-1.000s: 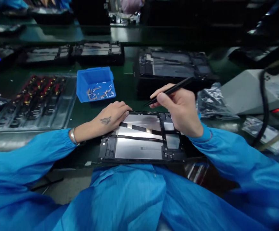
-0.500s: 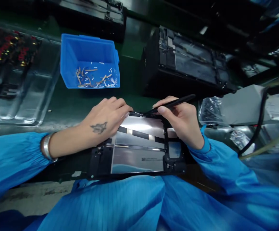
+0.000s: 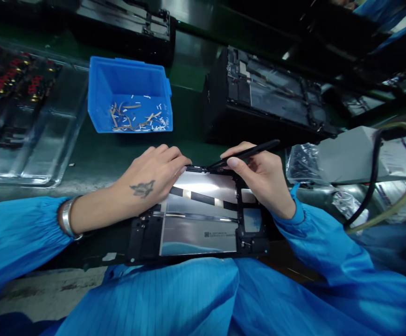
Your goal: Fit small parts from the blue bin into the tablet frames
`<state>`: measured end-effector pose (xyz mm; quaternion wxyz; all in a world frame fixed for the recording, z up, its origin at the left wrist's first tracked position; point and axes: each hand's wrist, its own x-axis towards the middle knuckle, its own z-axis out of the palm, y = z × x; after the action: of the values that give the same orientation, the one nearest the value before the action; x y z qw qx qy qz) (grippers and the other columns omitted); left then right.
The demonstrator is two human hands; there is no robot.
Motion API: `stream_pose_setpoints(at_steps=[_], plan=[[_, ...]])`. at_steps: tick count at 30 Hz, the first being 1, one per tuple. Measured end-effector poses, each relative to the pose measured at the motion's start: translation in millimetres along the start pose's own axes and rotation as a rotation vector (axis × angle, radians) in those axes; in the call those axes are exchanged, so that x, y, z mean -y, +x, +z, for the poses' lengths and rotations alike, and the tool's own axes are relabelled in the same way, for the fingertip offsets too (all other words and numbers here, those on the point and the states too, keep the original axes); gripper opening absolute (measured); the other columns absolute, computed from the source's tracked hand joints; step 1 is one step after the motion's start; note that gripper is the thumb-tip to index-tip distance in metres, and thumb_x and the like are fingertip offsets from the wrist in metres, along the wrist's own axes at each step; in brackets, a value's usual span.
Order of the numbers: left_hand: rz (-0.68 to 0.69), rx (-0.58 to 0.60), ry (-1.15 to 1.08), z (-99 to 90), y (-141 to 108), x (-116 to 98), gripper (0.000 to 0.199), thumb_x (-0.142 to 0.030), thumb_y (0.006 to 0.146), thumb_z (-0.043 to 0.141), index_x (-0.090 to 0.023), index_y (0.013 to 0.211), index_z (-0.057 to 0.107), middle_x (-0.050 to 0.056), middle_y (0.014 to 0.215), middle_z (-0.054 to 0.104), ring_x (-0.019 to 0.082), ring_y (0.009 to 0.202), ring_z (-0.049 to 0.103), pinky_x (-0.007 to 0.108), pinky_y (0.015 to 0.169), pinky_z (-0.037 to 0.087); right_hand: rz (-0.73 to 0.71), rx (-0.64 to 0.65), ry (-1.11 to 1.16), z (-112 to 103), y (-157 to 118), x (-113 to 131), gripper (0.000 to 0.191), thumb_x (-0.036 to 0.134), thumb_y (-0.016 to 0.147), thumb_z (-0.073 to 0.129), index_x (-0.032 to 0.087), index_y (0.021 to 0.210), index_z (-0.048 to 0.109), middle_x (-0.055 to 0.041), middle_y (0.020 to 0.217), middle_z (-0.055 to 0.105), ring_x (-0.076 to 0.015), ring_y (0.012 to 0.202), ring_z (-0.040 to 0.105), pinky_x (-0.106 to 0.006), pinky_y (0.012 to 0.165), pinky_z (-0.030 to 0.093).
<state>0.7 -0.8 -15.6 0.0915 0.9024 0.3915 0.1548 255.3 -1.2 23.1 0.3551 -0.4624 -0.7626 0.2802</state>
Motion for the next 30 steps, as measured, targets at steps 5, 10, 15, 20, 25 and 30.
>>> stream_pose_setpoints(at_steps=[5, 10, 15, 20, 25, 30], plan=[[-0.005, 0.011, 0.005, -0.9, 0.3, -0.4, 0.041, -0.027, 0.107, 0.025, -0.015, 0.120, 0.063, 0.010, 0.108, 0.062, 0.028, 0.093, 0.056, 0.041, 0.077, 0.042, -0.023, 0.008, -0.023, 0.0, 0.4, 0.6, 0.017, 0.036, 0.096, 0.066, 0.022, 0.093, 0.074, -0.0020, 0.092, 0.075, -0.0163, 0.085, 0.071, -0.024, 0.060, 0.055], [-0.020, 0.019, 0.000, -1.1, 0.8, -1.1, 0.040, -0.026, 0.107, 0.027, -0.014, 0.121, 0.063, 0.010, 0.108, 0.062, 0.029, 0.095, 0.056, 0.041, 0.077, 0.042, -0.019, 0.014, -0.021, 1.4, 2.2, 0.4, 0.018, 0.038, 0.096, 0.067, 0.022, 0.093, 0.075, -0.0019, 0.092, 0.075, -0.0163, 0.085, 0.071, -0.024, 0.063, 0.056], [-0.014, 0.022, 0.001, -1.0, 1.0, -1.8, 0.039, -0.025, 0.107, 0.028, -0.015, 0.120, 0.063, 0.010, 0.107, 0.062, 0.028, 0.094, 0.056, 0.040, 0.077, 0.041, 0.008, 0.008, -0.004, 1.0, 2.3, 0.0, 0.020, 0.041, 0.095, 0.067, 0.022, 0.094, 0.074, -0.0019, 0.092, 0.074, -0.0169, 0.085, 0.071, -0.025, 0.062, 0.056], [-0.005, -0.017, -0.029, 0.5, 0.3, 1.5, 0.036, -0.026, 0.109, 0.029, -0.015, 0.120, 0.062, 0.008, 0.107, 0.062, 0.027, 0.094, 0.056, 0.040, 0.077, 0.041, 0.042, -0.009, 0.048, 0.2, 2.8, -2.5, 0.020, 0.042, 0.094, 0.069, 0.022, 0.092, 0.074, -0.0019, 0.090, 0.073, -0.0176, 0.084, 0.072, -0.025, 0.063, 0.058], [0.027, 0.009, -0.054, 4.5, -3.4, 5.0, 0.031, -0.022, 0.109, 0.033, -0.017, 0.125, 0.059, 0.007, 0.110, 0.060, 0.026, 0.095, 0.053, 0.040, 0.080, 0.040, 0.222, -0.078, 0.271, 6.2, -0.9, -8.9, 0.022, 0.044, 0.092, 0.071, 0.022, 0.093, 0.075, -0.0007, 0.090, 0.072, -0.0170, 0.079, 0.074, -0.032, 0.078, 0.065], [0.052, 0.012, -0.024, -13.6, -9.4, -0.1, 0.029, -0.022, 0.111, 0.034, -0.014, 0.126, 0.057, 0.009, 0.113, 0.060, 0.024, 0.095, 0.054, 0.038, 0.080, 0.044, 0.292, -0.139, 0.375, 13.4, -6.3, -14.5, 0.022, 0.046, 0.089, 0.074, 0.024, 0.094, 0.077, -0.0014, 0.092, 0.073, -0.0186, 0.081, 0.076, -0.033, 0.084, 0.066]])
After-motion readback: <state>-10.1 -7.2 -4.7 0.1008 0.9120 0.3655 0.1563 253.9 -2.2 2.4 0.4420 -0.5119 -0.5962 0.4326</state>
